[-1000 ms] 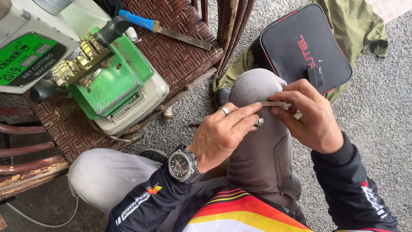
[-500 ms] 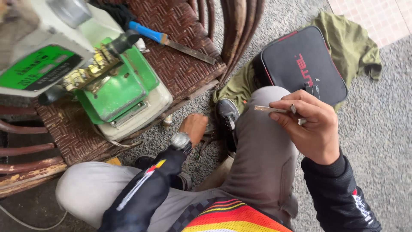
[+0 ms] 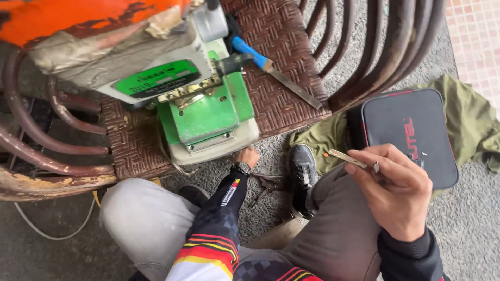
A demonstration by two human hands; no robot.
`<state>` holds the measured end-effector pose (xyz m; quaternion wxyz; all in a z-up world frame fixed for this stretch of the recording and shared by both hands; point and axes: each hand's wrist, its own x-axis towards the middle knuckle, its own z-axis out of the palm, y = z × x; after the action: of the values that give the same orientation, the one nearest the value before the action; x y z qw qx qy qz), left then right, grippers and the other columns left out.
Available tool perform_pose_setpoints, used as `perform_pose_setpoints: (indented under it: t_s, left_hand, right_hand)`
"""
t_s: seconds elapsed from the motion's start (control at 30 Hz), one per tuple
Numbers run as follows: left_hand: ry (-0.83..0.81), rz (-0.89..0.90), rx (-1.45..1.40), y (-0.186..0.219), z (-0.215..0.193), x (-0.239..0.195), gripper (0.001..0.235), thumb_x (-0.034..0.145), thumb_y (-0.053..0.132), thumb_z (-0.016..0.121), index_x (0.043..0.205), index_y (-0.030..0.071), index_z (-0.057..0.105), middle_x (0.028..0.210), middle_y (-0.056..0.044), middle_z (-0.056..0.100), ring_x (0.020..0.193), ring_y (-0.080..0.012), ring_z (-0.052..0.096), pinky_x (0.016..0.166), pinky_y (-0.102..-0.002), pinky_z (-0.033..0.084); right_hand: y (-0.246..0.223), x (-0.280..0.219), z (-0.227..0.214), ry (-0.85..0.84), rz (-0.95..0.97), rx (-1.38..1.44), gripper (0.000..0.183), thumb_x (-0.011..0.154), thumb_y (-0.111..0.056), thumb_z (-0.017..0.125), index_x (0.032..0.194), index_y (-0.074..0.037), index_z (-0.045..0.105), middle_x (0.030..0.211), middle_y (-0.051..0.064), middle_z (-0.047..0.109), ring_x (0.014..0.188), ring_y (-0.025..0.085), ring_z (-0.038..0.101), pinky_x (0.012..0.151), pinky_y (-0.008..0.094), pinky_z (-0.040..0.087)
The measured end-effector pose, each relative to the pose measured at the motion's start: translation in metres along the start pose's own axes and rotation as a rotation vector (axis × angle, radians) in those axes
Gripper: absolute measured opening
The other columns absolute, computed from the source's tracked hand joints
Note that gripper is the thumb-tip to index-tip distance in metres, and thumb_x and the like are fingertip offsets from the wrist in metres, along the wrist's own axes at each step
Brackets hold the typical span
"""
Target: A locksmith verifies the functionality of a lock cylinder by testing keys and then uses a key cutting machine to make adjustments or duplicates.
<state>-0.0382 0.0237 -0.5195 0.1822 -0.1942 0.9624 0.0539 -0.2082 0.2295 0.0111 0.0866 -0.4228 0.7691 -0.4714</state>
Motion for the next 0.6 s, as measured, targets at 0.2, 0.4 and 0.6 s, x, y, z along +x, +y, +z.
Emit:
perform_pose_setpoints:
  t_s: [0.2,0.4,0.6]
  left_hand:
    - [-0.065,-0.045,-0.070,0.005,-0.007,-0.002,0.022,0.084,-0.013,0.061,0.098,-0.004,0.076,0.094,-0.024,0.073,0.078,-0.0419,0.074,0.055,-0.050,0.064]
    - [-0.085,-0.468,-0.591,0.021,-0.007,0.007,0.047,0.094,0.019,0.035,0.128,-0.007,0.056,0.113,-0.031,0.069,0.096,-0.0484,0.070,0.076,-0.058,0.055]
    - [-0.097,-0.309,-0.186,0.078,-0.149,-0.060,0.049,0.098,0.010,0.045,0.145,-0.003,0.049,0.159,-0.027,0.031,0.139,-0.0498,0.031,0.097,-0.083,0.038]
  right_hand:
    - [-0.001,0.000,0.007,-0.013,0.015,-0.047,0.019,0.092,0.004,0.081,0.110,-0.002,0.077,0.094,0.008,0.067,0.064,0.010,0.044,0.061,0.022,0.037]
    - [-0.015,0.009,0.022,-0.034,-0.140,-0.028,0.018,0.092,0.006,0.080,0.108,-0.001,0.076,0.095,0.011,0.070,0.073,0.013,0.058,0.062,0.023,0.041]
    - [-0.065,0.040,0.063,-0.114,-0.421,-0.021,0.013,0.090,0.000,0.081,0.103,0.001,0.078,0.097,0.015,0.071,0.079,0.019,0.068,0.075,0.029,0.056]
